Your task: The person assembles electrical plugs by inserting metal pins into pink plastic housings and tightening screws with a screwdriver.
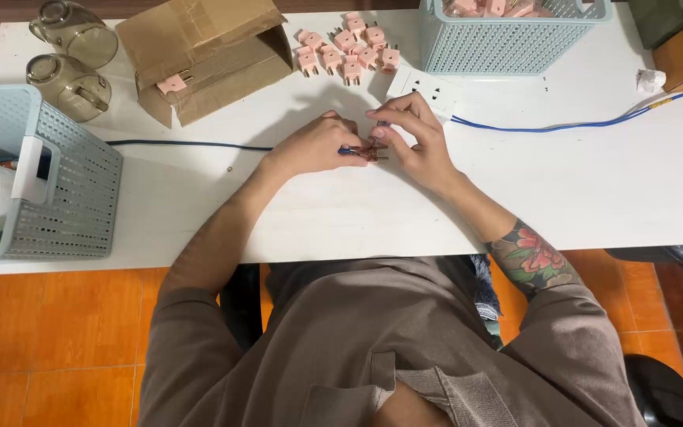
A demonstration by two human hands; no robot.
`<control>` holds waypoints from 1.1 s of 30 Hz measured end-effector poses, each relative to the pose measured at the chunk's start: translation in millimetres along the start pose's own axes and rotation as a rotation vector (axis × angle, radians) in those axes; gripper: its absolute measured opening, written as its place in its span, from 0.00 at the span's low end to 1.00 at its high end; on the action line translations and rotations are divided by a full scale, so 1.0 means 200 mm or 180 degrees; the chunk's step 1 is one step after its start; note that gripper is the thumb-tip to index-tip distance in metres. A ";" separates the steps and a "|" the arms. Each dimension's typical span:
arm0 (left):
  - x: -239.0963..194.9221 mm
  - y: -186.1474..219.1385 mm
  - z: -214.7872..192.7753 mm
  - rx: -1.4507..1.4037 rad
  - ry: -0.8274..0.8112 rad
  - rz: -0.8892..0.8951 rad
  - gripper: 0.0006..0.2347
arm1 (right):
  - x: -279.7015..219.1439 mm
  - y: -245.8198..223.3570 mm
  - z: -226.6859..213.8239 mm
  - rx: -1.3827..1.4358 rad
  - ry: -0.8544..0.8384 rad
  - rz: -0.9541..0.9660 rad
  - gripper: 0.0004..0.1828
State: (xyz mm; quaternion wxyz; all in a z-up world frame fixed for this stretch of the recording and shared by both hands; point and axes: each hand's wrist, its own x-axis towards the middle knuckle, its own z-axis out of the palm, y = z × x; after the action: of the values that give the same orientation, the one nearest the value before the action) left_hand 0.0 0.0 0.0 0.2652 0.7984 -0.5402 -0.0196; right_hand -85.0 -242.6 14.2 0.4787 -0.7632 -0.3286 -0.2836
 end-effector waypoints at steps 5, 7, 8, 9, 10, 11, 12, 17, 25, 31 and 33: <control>-0.03 -0.04 0.02 0.0028 -0.0010 -0.0045 0.16 | 0.03 -0.06 -0.01 0.0067 -0.0021 0.0046 0.18; -0.02 -0.01 0.00 0.0045 -0.0034 -0.0058 0.16 | 0.03 -0.06 -0.02 0.0047 -0.0086 0.0098 0.18; -0.02 0.01 -0.02 0.0075 -0.0022 -0.0027 0.16 | 0.01 -0.02 -0.01 -0.0016 -0.0061 0.0079 0.17; -0.03 0.03 -0.04 0.0105 -0.0011 -0.0002 0.16 | -0.01 0.01 0.00 -0.0073 -0.0038 0.0061 0.17; -0.03 0.00 -0.02 0.0102 -0.0015 -0.0004 0.16 | -0.01 0.01 0.00 -0.0070 -0.0037 0.0066 0.17; -0.03 -0.02 0.00 0.0070 -0.0012 -0.0028 0.16 | 0.00 0.00 0.00 -0.0010 -0.0011 0.0024 0.17; -0.03 -0.04 0.02 0.0037 -0.0009 -0.0051 0.16 | 0.00 -0.01 0.00 0.0050 0.0016 -0.0019 0.18; 0.00 -0.02 0.01 -0.0089 -0.0061 -0.0192 0.18 | 0.01 -0.01 -0.01 -0.0011 -0.0075 0.0012 0.16; 0.00 -0.04 0.04 -0.0157 -0.0375 -0.0570 0.13 | 0.02 -0.08 -0.02 -0.0258 -0.0355 0.0164 0.21; -0.02 -0.11 0.09 -0.0095 -0.0083 -0.0204 0.11 | 0.01 -0.07 -0.02 -0.0189 -0.0322 0.0150 0.17; -0.01 -0.10 0.08 -0.0071 -0.0173 -0.0244 0.10 | 0.00 -0.06 -0.03 -0.0176 -0.0407 0.0187 0.21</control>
State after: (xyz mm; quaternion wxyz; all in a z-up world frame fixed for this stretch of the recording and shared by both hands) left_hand 10.7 1.4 -23.4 0.2583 0.8147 -0.5159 -0.0575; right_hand -95.1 -243.5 24.1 0.4436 -0.8020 -0.3280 -0.2290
